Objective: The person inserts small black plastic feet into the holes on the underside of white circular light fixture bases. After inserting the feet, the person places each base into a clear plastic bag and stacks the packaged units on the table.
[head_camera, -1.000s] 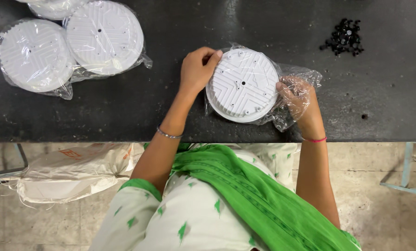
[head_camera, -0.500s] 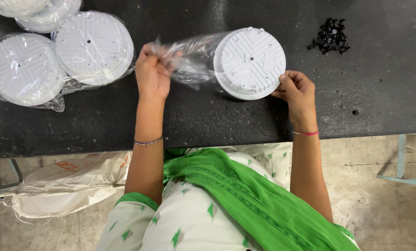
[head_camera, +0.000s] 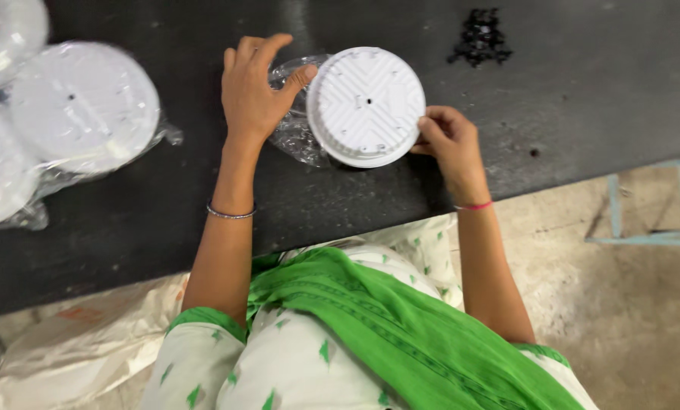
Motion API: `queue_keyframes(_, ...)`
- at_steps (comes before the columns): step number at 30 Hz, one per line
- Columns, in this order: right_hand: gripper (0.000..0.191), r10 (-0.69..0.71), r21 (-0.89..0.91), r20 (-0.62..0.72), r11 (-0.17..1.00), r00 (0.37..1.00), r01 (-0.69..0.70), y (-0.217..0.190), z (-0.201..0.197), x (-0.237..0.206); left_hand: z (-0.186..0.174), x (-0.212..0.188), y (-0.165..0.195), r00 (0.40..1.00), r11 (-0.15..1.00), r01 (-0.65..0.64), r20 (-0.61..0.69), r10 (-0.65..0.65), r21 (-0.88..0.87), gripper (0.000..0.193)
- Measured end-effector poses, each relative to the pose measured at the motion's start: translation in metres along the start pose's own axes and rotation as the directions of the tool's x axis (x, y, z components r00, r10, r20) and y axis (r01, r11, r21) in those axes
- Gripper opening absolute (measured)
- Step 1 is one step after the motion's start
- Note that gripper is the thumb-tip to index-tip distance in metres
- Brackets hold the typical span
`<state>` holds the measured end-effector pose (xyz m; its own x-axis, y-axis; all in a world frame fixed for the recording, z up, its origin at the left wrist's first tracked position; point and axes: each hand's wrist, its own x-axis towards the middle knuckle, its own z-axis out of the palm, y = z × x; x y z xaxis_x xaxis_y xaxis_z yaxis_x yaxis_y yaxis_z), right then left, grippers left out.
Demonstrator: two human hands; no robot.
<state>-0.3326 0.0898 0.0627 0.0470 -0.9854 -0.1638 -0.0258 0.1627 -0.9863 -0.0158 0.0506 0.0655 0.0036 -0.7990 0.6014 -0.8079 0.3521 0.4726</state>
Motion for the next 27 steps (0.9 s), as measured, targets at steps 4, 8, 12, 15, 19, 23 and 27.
queue_keyframes(4,0.021,0.043,-0.097,0.002,0.994,0.999,-0.042,-0.009,-0.004,-0.003,0.036,0.005,0.014,0.988,0.989,0.130,0.089,-0.124,-0.065,0.040)
queue_keyframes(8,0.017,-0.109,-0.296,-0.057,0.951,0.992,0.087,-0.018,-0.019,0.016,0.049,0.000,0.008,0.970,0.972,0.237,0.059,-0.237,0.014,0.043)
queue_keyframes(12,0.017,-0.557,-0.684,-0.037,0.619,0.830,0.386,-0.021,-0.033,0.055,0.046,-0.006,0.000,0.981,0.979,0.188,-0.036,-0.191,-0.077,0.035)
queue_keyframes(15,0.017,-0.638,-0.790,0.054,0.443,0.768,0.424,-0.018,-0.038,0.078,0.044,-0.006,-0.006,0.983,0.976,0.143,-0.091,-0.159,-0.166,0.029)
queue_keyframes(19,0.017,-0.618,-0.832,0.126,0.361,0.776,0.422,-0.014,-0.041,0.093,0.044,-0.006,-0.016,0.982,0.969,0.143,-0.097,-0.165,-0.202,0.027)
queue_keyframes(23,0.016,-0.596,-0.843,0.142,0.346,0.791,0.412,-0.009,-0.044,0.098,0.047,-0.006,-0.025,0.957,0.920,0.277,-0.007,-0.290,-0.278,0.034)
queue_keyframes(27,0.016,-0.615,-0.850,0.186,0.291,0.767,0.439,-0.011,-0.039,0.100,0.045,-0.005,-0.028,0.973,0.925,0.189,-0.068,-0.223,-0.330,0.032)
